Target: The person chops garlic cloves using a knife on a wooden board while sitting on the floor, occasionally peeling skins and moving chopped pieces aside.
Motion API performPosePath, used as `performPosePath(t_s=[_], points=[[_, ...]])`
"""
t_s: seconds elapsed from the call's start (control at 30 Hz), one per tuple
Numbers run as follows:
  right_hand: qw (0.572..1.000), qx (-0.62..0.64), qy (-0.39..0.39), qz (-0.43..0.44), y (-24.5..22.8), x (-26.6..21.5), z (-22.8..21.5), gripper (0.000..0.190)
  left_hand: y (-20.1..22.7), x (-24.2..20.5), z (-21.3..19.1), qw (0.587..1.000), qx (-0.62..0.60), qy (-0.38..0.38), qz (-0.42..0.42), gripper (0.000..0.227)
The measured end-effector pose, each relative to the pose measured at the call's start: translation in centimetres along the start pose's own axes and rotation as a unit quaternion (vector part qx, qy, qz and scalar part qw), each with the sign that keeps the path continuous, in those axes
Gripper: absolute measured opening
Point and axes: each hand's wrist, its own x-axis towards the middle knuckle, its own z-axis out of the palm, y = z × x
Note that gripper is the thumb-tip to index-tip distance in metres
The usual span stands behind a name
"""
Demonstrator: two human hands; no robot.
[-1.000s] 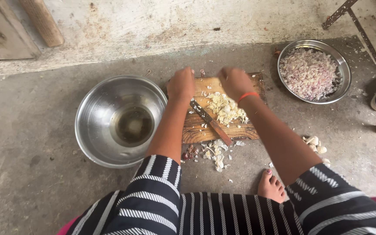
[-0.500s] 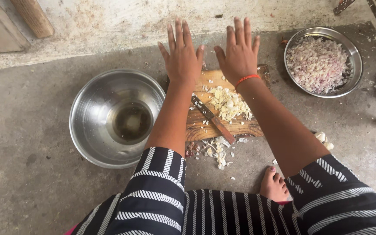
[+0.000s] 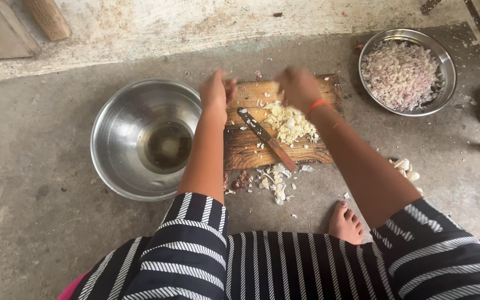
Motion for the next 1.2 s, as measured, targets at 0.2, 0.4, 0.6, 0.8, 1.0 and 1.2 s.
performPosePath(t_s=[0.2,0.4,0.6,0.8,1.0,1.2], points=[[0.860,-0.493,-0.055,-0.117,5.5,-6.1,7.2,0.049,-4.7,1.8,-3.4,0.996,0.085,0.016,0.009,0.026],[0.838,-0.522,-0.031,-0.157,7.1,-7.5,8.5,0.044,-6.7,1.1,-4.7,0.995,0.090,-0.005,0.045,0.024],[0.853,-0.508,-0.053,-0.109,8.8,-6.4,9.2,0.047,-6.2,-0.8,-4.2,0.985,0.154,0.028,0.076,0.021],[0.863,-0.480,-0.023,-0.155,10.5,-5.9,10.1,0.050,-4.7,-1.5,-3.9,0.979,0.178,0.059,0.082,0.009],[0.919,-0.386,-0.072,-0.026,6.7,-5.2,7.6,0.038,-5.9,-0.4,-4.1,0.953,0.264,0.064,0.136,0.030],[0.960,-0.262,0.045,-0.085,4.7,-4.0,1.8,0.039,-4.3,-3.6,-0.6,0.800,0.548,-0.069,0.235,0.044]])
